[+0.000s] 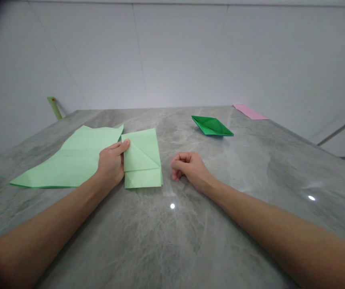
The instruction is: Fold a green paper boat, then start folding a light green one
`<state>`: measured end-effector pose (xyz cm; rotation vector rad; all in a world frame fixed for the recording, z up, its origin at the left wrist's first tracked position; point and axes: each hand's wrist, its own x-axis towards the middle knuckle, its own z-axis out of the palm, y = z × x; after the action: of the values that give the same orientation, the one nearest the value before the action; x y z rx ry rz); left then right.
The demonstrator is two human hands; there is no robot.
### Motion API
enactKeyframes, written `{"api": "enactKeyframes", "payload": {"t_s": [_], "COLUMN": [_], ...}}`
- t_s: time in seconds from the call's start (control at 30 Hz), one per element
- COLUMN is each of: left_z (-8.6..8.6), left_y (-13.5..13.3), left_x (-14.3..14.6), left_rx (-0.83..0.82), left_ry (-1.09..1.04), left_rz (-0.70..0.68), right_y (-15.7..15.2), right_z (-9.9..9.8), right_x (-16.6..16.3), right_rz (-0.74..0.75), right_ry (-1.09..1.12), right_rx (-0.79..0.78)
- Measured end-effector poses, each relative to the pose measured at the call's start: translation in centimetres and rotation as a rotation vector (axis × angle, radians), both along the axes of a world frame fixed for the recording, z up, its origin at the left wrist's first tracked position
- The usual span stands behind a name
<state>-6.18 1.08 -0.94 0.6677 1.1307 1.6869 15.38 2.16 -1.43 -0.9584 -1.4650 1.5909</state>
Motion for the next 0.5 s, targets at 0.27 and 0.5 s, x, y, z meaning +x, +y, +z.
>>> {"api": "enactKeyframes", "payload": {"t_s": [0.27,0.5], "left_z": [-0.7,-0.1], "left_y": [-2.1,-2.0], "left_x": [2.8,2.7], "left_rx": [-0.009,0.020], "left_ry": [0.111,0.100], "left_rz": [-0.376,-0.246], "right_y": [-0.5,-0.5], "right_z": [0.0,0.2], "right_x": [-0.3,0.1], "right_rz": [0.010,0.125], "right_ry": [-0.021,-0.097], "right_rx": [0.018,0.057]}}
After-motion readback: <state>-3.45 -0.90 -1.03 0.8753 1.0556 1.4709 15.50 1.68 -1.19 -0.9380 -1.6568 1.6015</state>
